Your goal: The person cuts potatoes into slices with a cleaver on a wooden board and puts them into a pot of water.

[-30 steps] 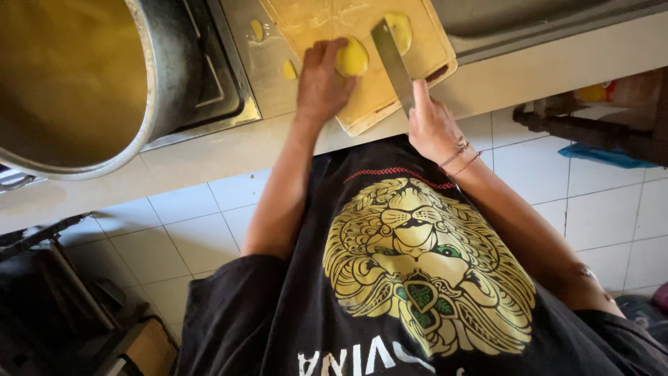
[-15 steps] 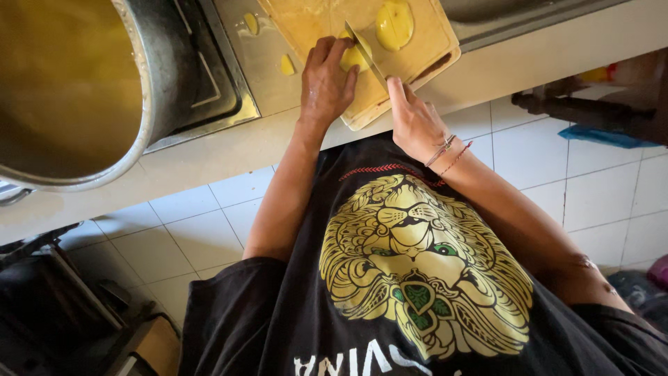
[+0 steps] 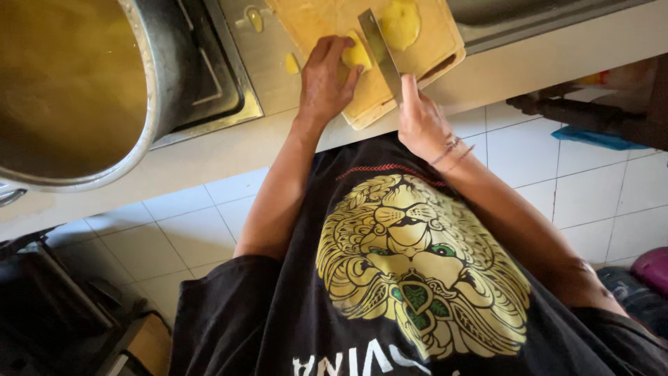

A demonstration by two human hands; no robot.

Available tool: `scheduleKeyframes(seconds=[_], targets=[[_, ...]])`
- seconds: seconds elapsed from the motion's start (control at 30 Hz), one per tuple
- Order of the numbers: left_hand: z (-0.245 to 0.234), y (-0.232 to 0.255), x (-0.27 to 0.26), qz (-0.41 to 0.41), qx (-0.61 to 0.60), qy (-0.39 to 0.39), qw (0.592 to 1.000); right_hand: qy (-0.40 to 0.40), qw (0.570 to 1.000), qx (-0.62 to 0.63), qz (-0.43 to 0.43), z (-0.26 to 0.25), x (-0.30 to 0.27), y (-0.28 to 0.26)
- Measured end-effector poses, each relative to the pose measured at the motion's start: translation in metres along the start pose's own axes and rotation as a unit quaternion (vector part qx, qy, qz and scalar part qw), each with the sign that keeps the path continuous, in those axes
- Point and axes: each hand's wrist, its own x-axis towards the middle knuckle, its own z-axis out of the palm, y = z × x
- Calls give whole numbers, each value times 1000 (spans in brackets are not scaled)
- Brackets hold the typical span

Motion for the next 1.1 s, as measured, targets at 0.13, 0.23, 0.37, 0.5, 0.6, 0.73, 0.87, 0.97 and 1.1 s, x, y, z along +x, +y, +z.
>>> scheduleKeyframes(seconds=[0.13,0.23,0.37,0.5,0.6,0.73,0.87,0.97,1.1], targets=[[-4,-5,-3,17,-7,3,1000,-63,997,-15,45,-10,-2,-19],[-2,-4,-3,30,9,8,999,-46,999,-12,5,-8,2,-25],[3,-12,-3,37,14,18,999,-63,998,-2,5,4,1,-16],[8,-21,-10,32,32,-7,999,-128,988,-33,74,34,4,7],[9,-26,1,48,26,3,999,-83,995,1,57,36,6,31],[4,-24,-3,50,-2,10,999,0,998,48,-36,15,0,47],[-1,-12,-6,-37,-54,-17,998,82,984,96,-128,-29,-3,52],[3,-3,-5,-101,-60,-14,993,59,944,249,211,-64,-5,75],[25,8,0,-36,34,15,999,44,932,331,137,-69,12,118]])
